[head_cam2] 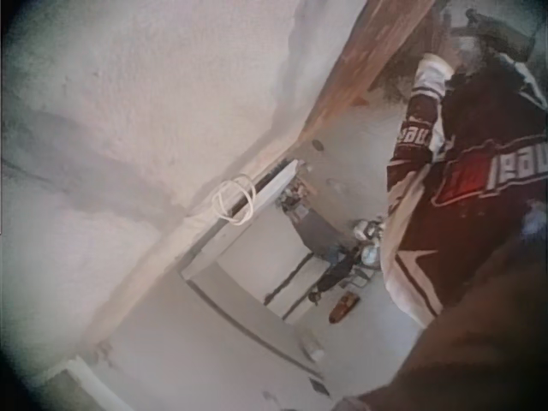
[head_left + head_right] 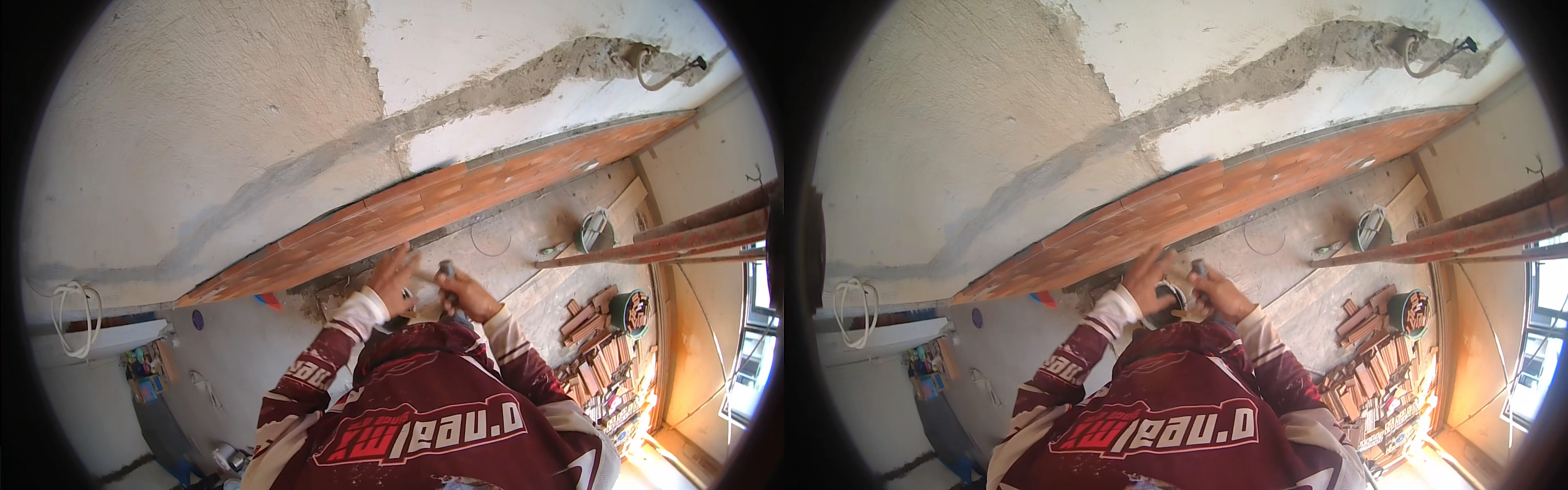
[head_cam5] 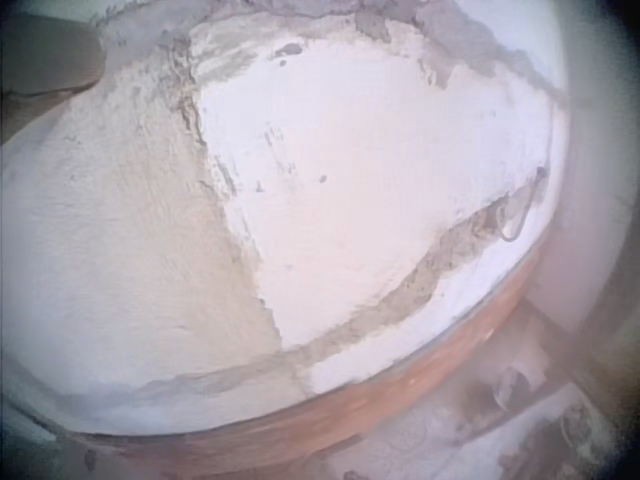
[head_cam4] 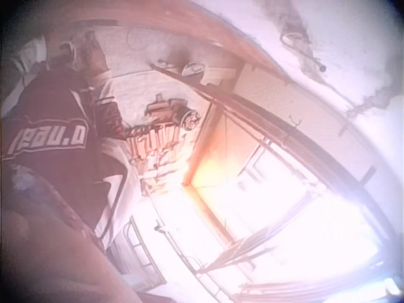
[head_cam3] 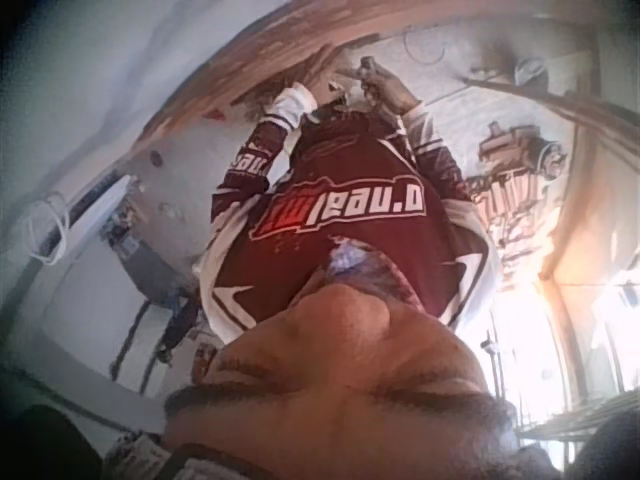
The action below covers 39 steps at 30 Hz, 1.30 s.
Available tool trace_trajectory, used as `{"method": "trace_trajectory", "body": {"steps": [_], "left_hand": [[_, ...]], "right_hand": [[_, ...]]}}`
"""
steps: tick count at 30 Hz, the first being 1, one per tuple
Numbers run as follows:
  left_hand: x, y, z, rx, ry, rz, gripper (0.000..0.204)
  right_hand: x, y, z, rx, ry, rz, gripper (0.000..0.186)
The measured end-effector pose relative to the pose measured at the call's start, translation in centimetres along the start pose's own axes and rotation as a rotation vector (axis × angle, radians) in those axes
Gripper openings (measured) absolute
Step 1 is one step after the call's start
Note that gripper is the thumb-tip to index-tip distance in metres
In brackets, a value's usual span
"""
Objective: The person applies mortar to the back of a terracotta tile using a trowel, then places the tile onto a wall section. They use a hammer to tap the tile into position and adjust its alignment. The person repeats this process with additional tiles, ensuring they are level and properly adhered to the wall.
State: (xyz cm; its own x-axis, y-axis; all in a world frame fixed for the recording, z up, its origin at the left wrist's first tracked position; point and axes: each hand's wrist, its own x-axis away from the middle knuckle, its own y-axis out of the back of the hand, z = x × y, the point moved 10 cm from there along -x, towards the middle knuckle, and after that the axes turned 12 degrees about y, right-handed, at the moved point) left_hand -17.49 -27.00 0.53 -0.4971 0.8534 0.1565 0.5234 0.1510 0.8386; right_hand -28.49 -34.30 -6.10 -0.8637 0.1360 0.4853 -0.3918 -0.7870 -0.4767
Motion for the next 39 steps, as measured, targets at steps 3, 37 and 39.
{"method": "trace_trajectory", "body": {"steps": [3,37,39], "left_hand": [[1.2,-7.4,1.7,0.216,0.117,0.215,0.060],[-6.6,8.4,10.1,-0.028,0.438,-0.510,0.034],[-6.7,8.2,10.5,-0.016,0.424,-0.524,0.033]], "right_hand": [[1.5,-4.1,-0.7,-0.070,-0.065,0.237,0.041],[-13.0,11.6,18.7,1.179,1.059,-0.334,0.016],[-13.0,11.5,18.7,1.188,1.071,-0.332,0.016]]}}
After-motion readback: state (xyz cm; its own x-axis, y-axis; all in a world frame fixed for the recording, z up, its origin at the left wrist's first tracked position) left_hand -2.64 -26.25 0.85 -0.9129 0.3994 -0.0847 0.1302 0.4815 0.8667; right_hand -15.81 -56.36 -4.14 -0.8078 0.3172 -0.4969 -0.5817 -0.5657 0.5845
